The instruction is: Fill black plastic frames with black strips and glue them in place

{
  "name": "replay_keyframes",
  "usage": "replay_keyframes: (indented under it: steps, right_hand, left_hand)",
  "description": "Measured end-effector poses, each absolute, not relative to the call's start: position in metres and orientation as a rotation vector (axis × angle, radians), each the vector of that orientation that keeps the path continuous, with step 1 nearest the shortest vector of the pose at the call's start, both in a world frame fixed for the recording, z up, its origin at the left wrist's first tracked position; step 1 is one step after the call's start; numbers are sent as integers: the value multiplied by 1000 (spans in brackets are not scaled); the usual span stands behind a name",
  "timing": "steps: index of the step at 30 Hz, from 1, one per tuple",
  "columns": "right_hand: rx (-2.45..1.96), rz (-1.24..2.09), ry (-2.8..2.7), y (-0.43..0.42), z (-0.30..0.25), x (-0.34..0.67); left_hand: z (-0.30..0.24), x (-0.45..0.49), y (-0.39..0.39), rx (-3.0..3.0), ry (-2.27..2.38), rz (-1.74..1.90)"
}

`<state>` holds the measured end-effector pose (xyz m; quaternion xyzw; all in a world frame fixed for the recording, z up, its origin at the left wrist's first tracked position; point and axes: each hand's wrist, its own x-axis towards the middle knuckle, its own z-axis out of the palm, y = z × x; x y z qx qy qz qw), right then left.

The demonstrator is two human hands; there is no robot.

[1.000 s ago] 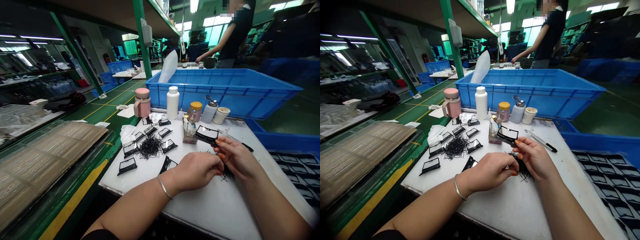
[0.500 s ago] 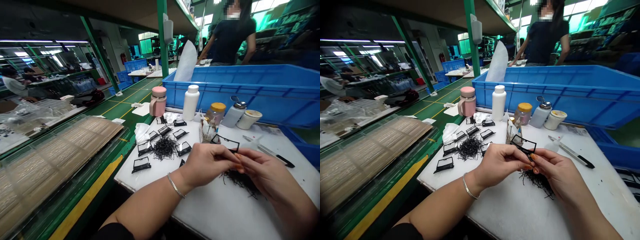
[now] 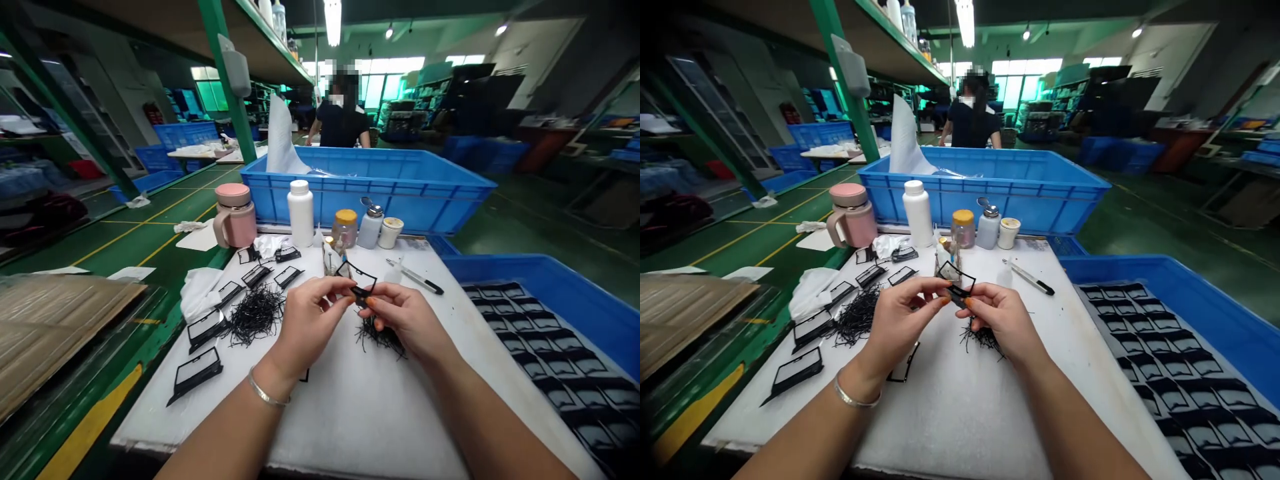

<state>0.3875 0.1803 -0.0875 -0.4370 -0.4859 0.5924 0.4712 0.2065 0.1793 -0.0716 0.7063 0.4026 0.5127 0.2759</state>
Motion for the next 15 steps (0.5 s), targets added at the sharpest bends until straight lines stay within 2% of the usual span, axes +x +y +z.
replay_keyframes:
  steps: [15]
  right_hand:
    - [-990,1431,-1264,174,-83,382]
  left_hand:
    - [-79,211,179,1940,1233,1391]
